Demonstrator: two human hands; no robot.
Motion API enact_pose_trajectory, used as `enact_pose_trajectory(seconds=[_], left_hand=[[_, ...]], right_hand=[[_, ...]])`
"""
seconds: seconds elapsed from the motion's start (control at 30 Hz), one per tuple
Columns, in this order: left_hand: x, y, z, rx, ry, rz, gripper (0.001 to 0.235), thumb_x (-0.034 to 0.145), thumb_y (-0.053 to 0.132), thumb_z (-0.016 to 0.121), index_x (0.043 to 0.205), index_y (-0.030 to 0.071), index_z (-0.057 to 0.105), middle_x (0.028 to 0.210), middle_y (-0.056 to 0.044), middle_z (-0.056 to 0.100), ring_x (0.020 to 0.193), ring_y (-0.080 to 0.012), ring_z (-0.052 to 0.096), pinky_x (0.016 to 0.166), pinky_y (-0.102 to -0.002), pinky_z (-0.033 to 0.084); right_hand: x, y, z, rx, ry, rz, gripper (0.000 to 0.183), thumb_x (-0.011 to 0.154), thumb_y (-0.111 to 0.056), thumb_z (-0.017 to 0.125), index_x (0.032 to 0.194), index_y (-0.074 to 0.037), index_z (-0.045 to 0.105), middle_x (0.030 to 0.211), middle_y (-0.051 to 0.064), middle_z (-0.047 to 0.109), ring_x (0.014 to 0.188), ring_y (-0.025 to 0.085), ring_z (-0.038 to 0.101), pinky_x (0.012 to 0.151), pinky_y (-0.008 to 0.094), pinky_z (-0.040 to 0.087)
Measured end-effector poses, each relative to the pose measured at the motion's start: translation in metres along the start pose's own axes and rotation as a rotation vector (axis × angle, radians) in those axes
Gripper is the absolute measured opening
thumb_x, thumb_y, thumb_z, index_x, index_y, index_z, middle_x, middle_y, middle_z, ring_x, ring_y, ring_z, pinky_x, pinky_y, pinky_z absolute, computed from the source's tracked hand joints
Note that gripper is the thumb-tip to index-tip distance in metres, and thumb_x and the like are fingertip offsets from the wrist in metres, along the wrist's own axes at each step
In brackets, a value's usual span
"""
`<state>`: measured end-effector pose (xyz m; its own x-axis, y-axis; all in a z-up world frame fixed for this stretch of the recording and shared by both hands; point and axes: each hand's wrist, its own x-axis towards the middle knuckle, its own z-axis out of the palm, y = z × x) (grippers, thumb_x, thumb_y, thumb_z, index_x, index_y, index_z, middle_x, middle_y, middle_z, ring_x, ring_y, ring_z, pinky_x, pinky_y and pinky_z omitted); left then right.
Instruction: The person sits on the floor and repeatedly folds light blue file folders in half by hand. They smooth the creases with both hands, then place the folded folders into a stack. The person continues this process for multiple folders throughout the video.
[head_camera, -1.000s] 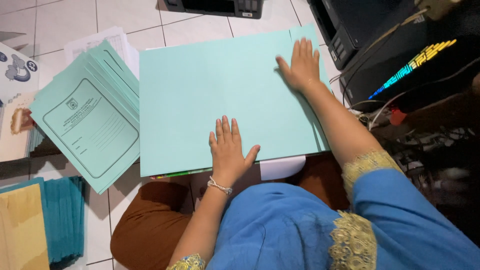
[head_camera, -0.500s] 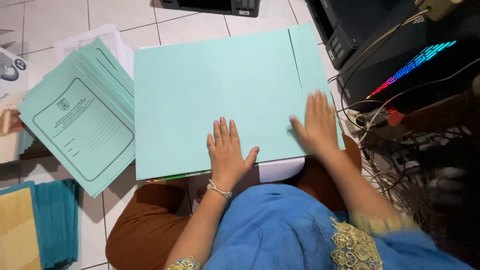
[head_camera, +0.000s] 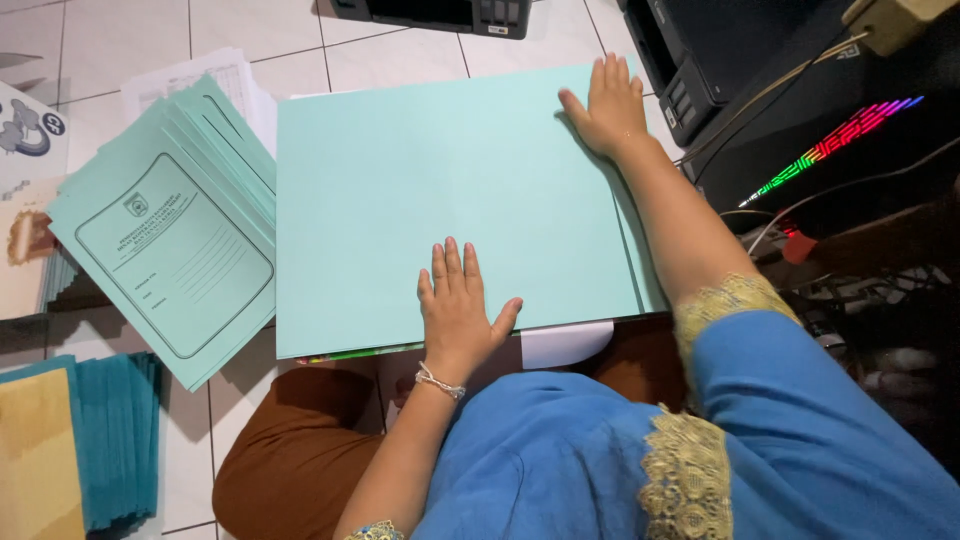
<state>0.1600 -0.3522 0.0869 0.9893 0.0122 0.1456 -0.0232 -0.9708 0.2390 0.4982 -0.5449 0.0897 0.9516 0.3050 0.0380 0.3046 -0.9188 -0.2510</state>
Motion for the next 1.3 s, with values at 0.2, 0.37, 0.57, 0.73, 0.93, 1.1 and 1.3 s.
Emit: enact_pose_trajectory(seconds=[0.2, 0.37, 0.57, 0.73, 0.93, 1.1, 1.3], left_hand=[[-0.001, 0.000, 0.001, 0.003, 0.016, -0.003, 0.100, 0.095, 0.071, 0.043, 0.157, -0.006, 0.027, 0.161, -0.036, 0.023, 0.152, -0.0490, 0.018, 0.116, -0.065, 0.015], [-0.002, -0.002, 0.004, -0.052, 0.094, 0.005, 0.100, 0.093, 0.069, 0.050, 0.155, -0.006, 0.032, 0.159, -0.035, 0.028, 0.151, -0.0493, 0.022, 0.116, -0.065, 0.018], [-0.014, -0.036, -0.016, -0.251, 0.423, -0.142, 0.090, 0.085, 0.047, 0.077, 0.152, -0.001, 0.041, 0.151, -0.028, 0.043, 0.142, -0.0478, 0.039, 0.109, -0.063, 0.034], [-0.050, -0.142, -0.020, 0.018, 0.491, -0.652, 0.096, 0.083, 0.054, 0.082, 0.154, 0.007, 0.038, 0.148, -0.020, 0.041, 0.141, -0.0448, 0.036, 0.103, -0.071, 0.034], [-0.100, -0.207, -0.039, -0.230, 0.119, -0.918, 0.068, 0.096, 0.063, 0.065, 0.142, 0.013, 0.061, 0.128, -0.012, 0.064, 0.120, -0.0356, 0.062, 0.095, -0.054, 0.044], [-0.100, -0.166, -0.106, -0.282, 0.414, -0.865, 0.039, 0.099, 0.026, 0.074, 0.135, 0.011, 0.067, 0.124, -0.012, 0.070, 0.120, -0.0347, 0.063, 0.095, -0.051, 0.048], [-0.075, -0.058, -0.194, -0.517, 0.648, -0.344, 0.032, 0.099, -0.008, 0.062, 0.131, -0.009, 0.062, 0.127, -0.031, 0.065, 0.126, -0.0446, 0.056, 0.105, -0.051, 0.045]], right_hand=[[-0.027, -0.006, -0.001, -0.034, 0.000, 0.020, 0.095, 0.105, -0.074, 0.020, 0.160, 0.003, 0.025, 0.167, 0.026, 0.019, 0.156, 0.037, 0.014, 0.124, 0.057, 0.013], [-0.185, -0.024, -0.026, 0.008, -0.040, -0.017, 0.091, 0.105, -0.067, 0.028, 0.160, 0.006, 0.024, 0.166, 0.031, 0.020, 0.155, 0.043, 0.014, 0.122, 0.060, 0.012], [-0.265, -0.010, -0.018, 0.058, -0.010, -0.044, 0.094, 0.104, -0.070, 0.027, 0.159, 0.007, 0.025, 0.165, 0.033, 0.021, 0.155, 0.043, 0.015, 0.120, 0.062, 0.003], [-0.267, -0.008, -0.017, 0.082, -0.008, -0.060, 0.097, 0.103, -0.073, 0.027, 0.159, 0.005, 0.025, 0.166, 0.033, 0.020, 0.156, 0.041, 0.013, 0.119, 0.062, -0.002], [-0.269, -0.007, -0.021, 0.162, -0.036, -0.055, 0.095, 0.102, -0.077, 0.025, 0.161, -0.002, 0.028, 0.168, 0.026, 0.021, 0.158, 0.037, 0.010, 0.117, 0.065, -0.009], [-0.270, -0.011, -0.019, 0.210, -0.058, -0.078, 0.092, 0.100, -0.081, 0.022, 0.160, -0.013, 0.037, 0.169, 0.016, 0.025, 0.159, 0.032, 0.007, 0.115, 0.067, -0.013], [-0.280, -0.038, -0.010, 0.245, -0.021, -0.139, 0.089, 0.103, -0.076, 0.023, 0.155, -0.007, 0.042, 0.163, 0.024, 0.032, 0.157, 0.040, 0.010, 0.115, 0.071, -0.009]])
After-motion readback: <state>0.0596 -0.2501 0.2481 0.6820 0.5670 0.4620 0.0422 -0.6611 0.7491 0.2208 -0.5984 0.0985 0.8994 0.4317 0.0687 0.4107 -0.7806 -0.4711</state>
